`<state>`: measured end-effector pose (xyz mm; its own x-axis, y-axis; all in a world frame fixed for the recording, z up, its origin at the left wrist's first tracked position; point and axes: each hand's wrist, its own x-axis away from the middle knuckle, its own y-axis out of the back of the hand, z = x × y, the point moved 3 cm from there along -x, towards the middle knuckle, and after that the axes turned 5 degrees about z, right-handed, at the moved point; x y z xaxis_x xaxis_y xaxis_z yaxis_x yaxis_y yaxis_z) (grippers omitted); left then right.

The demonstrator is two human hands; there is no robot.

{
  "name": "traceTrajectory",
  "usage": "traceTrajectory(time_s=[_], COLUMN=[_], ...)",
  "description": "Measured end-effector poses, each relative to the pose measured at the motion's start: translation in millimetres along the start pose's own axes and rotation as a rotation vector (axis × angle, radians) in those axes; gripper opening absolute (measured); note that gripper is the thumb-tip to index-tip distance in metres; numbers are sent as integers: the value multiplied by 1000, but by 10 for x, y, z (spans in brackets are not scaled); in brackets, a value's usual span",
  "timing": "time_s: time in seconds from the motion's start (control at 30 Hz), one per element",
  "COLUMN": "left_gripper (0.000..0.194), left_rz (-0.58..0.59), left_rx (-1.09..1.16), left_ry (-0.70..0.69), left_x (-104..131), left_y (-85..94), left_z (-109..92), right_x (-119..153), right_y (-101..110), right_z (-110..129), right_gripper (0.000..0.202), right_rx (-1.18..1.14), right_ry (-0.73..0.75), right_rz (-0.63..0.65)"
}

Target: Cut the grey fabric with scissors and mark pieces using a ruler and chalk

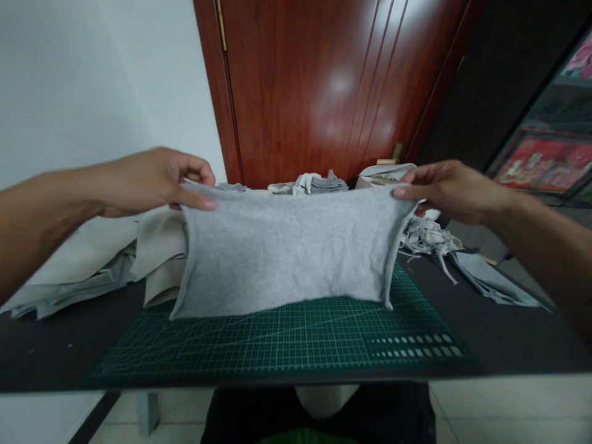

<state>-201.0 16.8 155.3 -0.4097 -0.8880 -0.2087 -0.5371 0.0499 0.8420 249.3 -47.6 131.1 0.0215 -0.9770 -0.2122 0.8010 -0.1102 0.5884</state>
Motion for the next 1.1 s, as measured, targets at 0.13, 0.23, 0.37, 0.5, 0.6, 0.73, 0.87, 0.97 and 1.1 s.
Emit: traceTrajectory(time_s=[0.13, 0.23, 0.37, 0.5, 0.6, 0.73, 0.87, 0.97, 1.1], left_gripper=[5, 10, 36, 28, 41, 56, 63, 64, 65], left_rz=[285, 270, 131, 226, 375, 439, 497, 486, 436], left_rx=[-321, -394, -466, -275, -156, -243, -321, -353, -363], left_ry=[-65, -66, -118, -315, -452, -504, -465, -430, -461], left_x=[105, 185, 284, 501, 659, 615, 367, 201, 117], left_y=[-619, -957, -1259, -1725, -2078, -2257, -2248, -2262, -2303], left_z=[368, 507, 293, -152, -251, -21, 166, 221, 268], right_x=[-25, -55, -10, 384, 829, 1137, 1042, 951, 974], right_y=[-713, -1099, -1290, -1625, -2005, -2195, -2023, -1904, -1911], right_z=[-608, -893, -783, -358, -165, -297, -525, -559, -469], right_gripper=[21, 20, 14, 30, 43, 97, 85, 57, 35], right_rx=[346, 464, 566, 543, 406, 501, 646, 790, 1057], right_ry=[15, 42, 131, 332, 526, 541, 504, 528, 660], right_rz=[114, 114, 45, 110, 328, 511, 518, 385, 221])
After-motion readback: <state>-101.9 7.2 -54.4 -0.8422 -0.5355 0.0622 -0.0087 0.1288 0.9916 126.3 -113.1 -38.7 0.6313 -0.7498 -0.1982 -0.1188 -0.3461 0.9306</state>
